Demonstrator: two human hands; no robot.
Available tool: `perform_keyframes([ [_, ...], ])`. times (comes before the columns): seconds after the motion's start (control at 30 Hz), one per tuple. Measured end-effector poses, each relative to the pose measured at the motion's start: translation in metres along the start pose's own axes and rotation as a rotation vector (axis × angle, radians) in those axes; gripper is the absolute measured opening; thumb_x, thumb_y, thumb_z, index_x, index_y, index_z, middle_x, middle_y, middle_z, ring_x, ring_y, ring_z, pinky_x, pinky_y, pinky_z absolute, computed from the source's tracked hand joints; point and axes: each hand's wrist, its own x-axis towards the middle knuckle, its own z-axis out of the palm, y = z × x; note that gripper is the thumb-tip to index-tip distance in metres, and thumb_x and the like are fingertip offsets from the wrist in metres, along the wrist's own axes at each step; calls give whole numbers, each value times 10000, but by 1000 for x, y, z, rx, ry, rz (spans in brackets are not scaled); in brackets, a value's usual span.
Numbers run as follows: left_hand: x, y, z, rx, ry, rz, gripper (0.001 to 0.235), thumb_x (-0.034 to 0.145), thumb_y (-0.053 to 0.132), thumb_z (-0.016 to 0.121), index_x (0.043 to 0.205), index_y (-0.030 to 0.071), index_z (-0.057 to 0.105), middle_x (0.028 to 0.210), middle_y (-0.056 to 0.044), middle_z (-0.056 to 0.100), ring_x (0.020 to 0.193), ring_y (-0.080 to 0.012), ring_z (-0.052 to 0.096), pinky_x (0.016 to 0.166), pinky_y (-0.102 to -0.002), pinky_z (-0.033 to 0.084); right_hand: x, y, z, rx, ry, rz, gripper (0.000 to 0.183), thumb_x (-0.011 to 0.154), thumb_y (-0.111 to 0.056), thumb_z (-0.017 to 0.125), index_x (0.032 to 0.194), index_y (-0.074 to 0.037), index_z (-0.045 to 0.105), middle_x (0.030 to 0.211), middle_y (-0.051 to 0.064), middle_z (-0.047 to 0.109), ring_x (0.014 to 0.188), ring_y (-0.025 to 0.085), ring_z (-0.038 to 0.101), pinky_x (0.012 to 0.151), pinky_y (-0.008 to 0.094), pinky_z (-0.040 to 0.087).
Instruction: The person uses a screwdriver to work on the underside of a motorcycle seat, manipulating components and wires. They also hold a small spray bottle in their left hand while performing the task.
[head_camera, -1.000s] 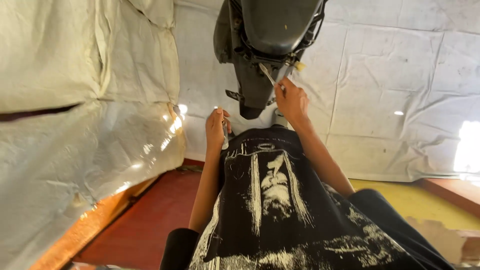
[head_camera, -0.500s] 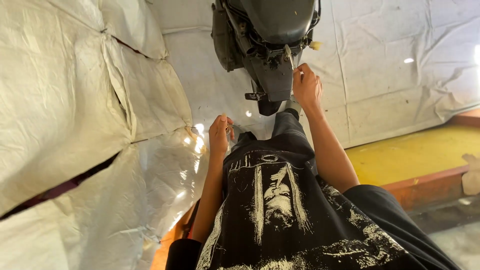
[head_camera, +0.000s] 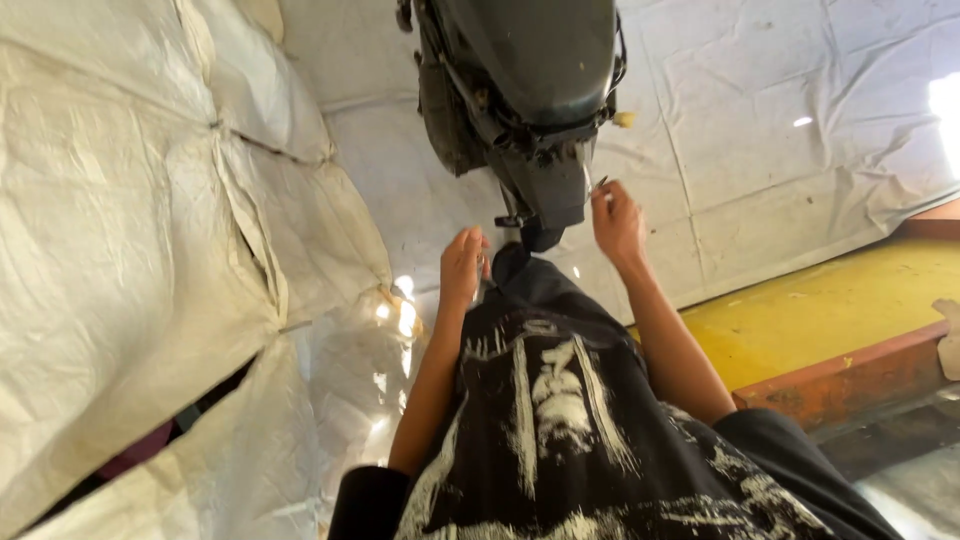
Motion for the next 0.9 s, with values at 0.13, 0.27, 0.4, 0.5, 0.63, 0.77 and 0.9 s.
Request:
perform_keyframes([
  [0.13, 20, 34, 15, 2, 39, 16, 481, 1061, 457, 517, 867, 32, 632, 490, -82, 474, 458, -189, 557, 545, -295, 410, 25, -7, -13, -24, 23, -80, 214, 1036, -316, 528, 1043, -147, 659, 561, 98, 567, 648, 391, 654, 679, 535, 494],
  [0.27, 46, 18, 17, 168, 111, 30, 387, 989, 323, 496, 686, 103, 591, 411, -41, 434, 383, -159, 479, 487, -267, 375, 12, -10, -6, 4, -55, -62, 212, 1036, -344, 494, 1040, -188, 638, 573, 88, 587, 697, 405, 674, 730, 547, 510],
  [0.4, 72, 28, 23, 293, 314, 42, 417, 979, 331, 506, 600, 156, 509, 388, -3, 438, 355, -124, 443, 463, -263, 345, 21, -3, -9, 13, -75, -90, 198, 1040, -370, 499, 1049, -212, 617, 586, 67, 600, 725, 378, 690, 758, 534, 525],
  [0.5, 74, 57, 32, 356, 326, 90, 368, 895, 300, 507, 548, 185, 461, 364, 10, 401, 374, -110, 411, 484, -253, 354, 30, -2, -21, 38, -48, -162, 153, 1031, -319, 546, 1005, -201, 639, 539, 74, 551, 659, 376, 661, 688, 507, 490],
  [0.63, 87, 59, 27, 480, 340, 84, 347, 860, 260, 510, 546, 150, 412, 392, -45, 328, 399, -153, 333, 497, -326, 327, 32, -17, -28, 63, -30, -174, 118, 1018, -305, 571, 992, -217, 645, 508, 52, 527, 623, 349, 654, 671, 478, 498],
  [0.77, 95, 50, 20, 404, 252, 75, 382, 900, 276, 503, 546, 160, 415, 398, 15, 348, 410, -94, 343, 495, -264, 325, 25, -20, -22, 74, -47, -223, 106, 1018, -279, 592, 1011, -190, 649, 530, 73, 542, 608, 357, 646, 650, 480, 495],
  [0.9, 116, 39, 9, 461, 231, 138, 327, 890, 236, 493, 571, 186, 446, 393, 21, 354, 417, -61, 315, 481, -253, 323, 20, -27, -7, 59, -76, -215, 116, 1024, -301, 595, 1017, -198, 649, 555, 64, 579, 659, 364, 674, 674, 486, 514],
])
